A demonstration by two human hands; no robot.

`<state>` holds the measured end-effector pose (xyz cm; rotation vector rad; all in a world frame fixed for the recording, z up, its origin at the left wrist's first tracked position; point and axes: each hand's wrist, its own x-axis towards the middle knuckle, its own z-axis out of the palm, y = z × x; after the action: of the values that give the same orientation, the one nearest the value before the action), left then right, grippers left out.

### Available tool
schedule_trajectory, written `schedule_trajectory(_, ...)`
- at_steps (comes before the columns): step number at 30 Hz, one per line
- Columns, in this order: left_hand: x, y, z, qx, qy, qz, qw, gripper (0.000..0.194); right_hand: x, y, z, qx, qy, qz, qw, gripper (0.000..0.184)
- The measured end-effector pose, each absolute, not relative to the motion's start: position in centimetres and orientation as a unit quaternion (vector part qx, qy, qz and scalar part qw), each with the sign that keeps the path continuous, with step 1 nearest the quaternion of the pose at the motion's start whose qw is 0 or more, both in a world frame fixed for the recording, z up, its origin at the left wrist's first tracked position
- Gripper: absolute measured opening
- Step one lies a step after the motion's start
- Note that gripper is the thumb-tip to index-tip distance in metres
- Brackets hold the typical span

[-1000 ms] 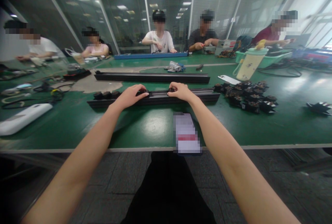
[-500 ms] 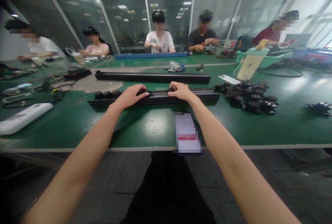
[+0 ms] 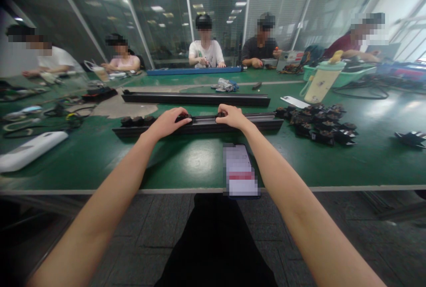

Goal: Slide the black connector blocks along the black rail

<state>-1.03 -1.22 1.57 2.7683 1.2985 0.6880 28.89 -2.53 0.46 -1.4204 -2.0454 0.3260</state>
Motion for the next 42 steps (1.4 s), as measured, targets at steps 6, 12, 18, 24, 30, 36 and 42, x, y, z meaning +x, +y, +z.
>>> schedule_trajectory(6,-1.1,-1.1,1.5,0.885,0.411,0.220,0.001,0.034,28.9,-2.5,0.4,-0.541,-0.771,0.132,0.309,0.021)
schedule_trajectory(12,-1.1,-1.1,1.5,0.883,0.412,0.223,0.003,0.034,29.1,-2.1,0.2,-0.536,-0.769,0.144,0.316,0.024)
schedule_trajectory(18,-1.1,-1.2,1.6,0.884,0.412,0.222,0.005,0.034,29.7,-1.7,0.0,-0.515,-0.777,0.153,0.328,0.027)
schedule_trajectory(24,-1.1,-1.3,1.6,0.883,0.414,0.222,0.007,0.033,30.5,-1.8,0.4,-0.484,-0.789,0.182,0.332,0.041)
schedule_trajectory(30,-1.1,-1.1,1.5,0.884,0.414,0.218,-0.001,0.035,30.3,-1.9,0.3,-0.484,-0.785,0.184,0.338,0.040)
schedule_trajectory(36,-1.0,-1.2,1.6,0.882,0.416,0.220,0.008,0.033,30.2,-1.9,0.2,-0.486,-0.784,0.185,0.338,0.037)
schedule_trajectory(42,-1.1,-1.2,1.6,0.882,0.417,0.219,0.004,0.034,30.1,-1.8,0.1,-0.487,-0.785,0.185,0.336,0.035)
